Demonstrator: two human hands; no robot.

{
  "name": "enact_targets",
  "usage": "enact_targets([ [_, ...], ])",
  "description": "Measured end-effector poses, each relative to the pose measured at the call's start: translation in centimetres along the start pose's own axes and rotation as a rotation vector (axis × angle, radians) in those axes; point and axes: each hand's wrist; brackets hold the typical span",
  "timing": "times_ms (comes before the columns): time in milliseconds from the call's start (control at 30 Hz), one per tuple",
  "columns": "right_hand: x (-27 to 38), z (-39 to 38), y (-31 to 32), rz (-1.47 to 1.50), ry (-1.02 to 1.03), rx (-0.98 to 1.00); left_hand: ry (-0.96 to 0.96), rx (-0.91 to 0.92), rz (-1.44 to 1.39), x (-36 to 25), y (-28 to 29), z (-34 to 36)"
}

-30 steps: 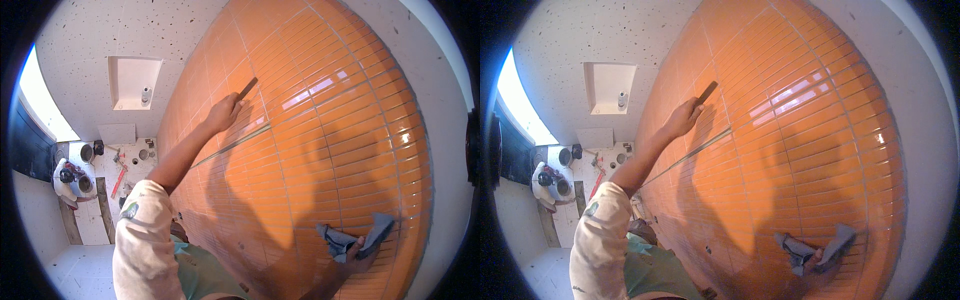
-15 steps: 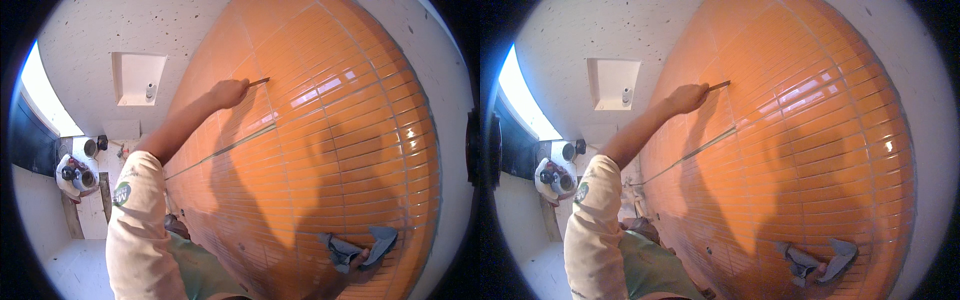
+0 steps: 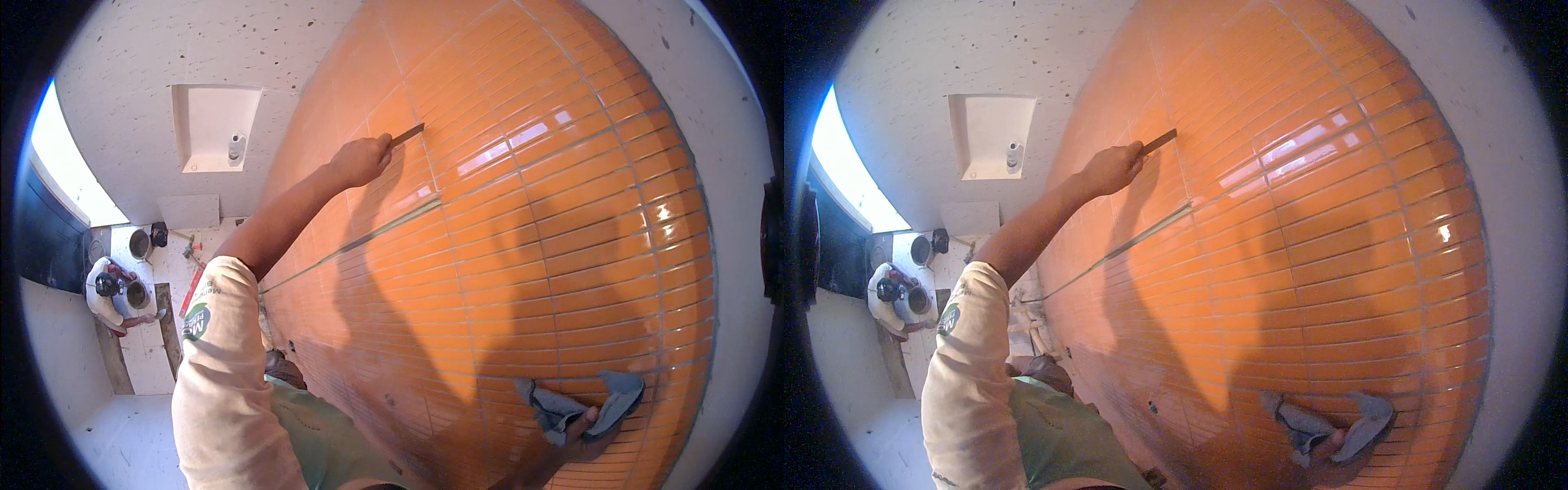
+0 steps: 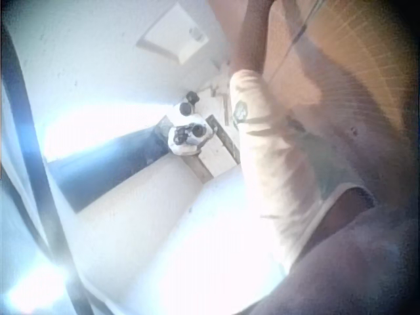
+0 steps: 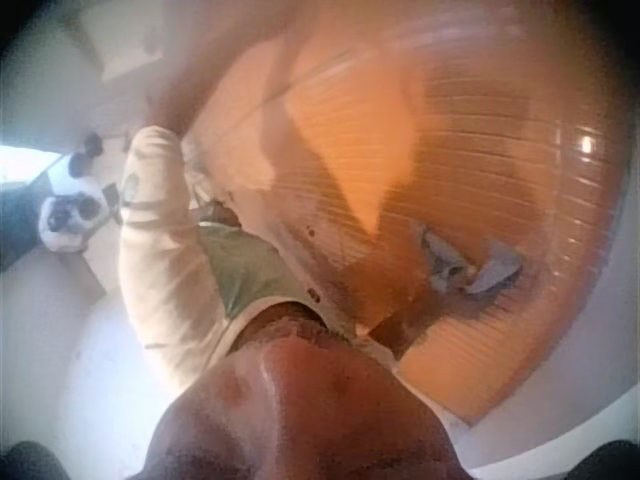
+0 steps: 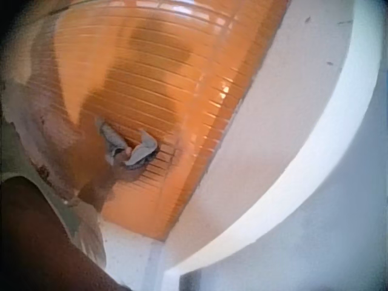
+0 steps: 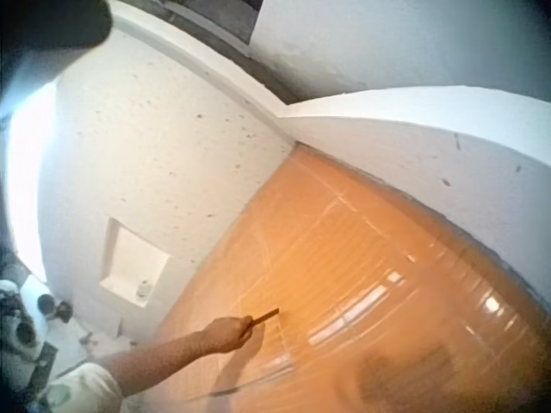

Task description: The person applies grout to the gaps between orange wall tiles using a rubber float. They spread the material across the surface and wipe the tiles with a cloth to clean excess grout. The person also uses a small tool to scrape the grout lines for a clean finish.

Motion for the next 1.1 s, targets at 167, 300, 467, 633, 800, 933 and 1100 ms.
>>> enact_targets([
  [167, -5.9, -2.1, -0.5, -0.208, 0.088, -0.099, -0.050, -0.031, -0.005, 0.2, -0.5, -0.1],
  [300, -7.4, -2.2, 0.2, -0.108, 0.076, -0.049, -0.096, -0.033, 0.051, 0.2, 0.0, 0.4],
  [467, -4.7, -1.7, -0.5, -0.088, -0.028, -0.119, -0.147, -0.004, -0.081, 3.1, -0.6, 1.2],
  [633, -1.7, 1.2, -3.1, 0.045, 0.068, -0.170, -0.140, -0.092, -0.349, 3.7, -4.0, 1.9],
  [800, 4.2, 4.4, -2.5, 0.442, -0.060, -0.059, -0.139, -0.134, -0.453, 3.2, -4.9, 1.6],
  [933, 5.4, 4.4, -4.0, 0.358, -0.013, -0.147, 0.006, -0.042, -0.510, 2.7, -4.0, 1.1],
  [1100, 2.9, 3.7, -2.7, 0.168, -0.097, -0.137, -0.115, -0.310, -0.559, -7.3, 0.6, 6.9],
])
Point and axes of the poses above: each hand's wrist, its own z-axis towards the middle knuckle, its own y-axis out of the back of the hand, x = y × z, and after that the axes turned 5 degrees about x, right-handed
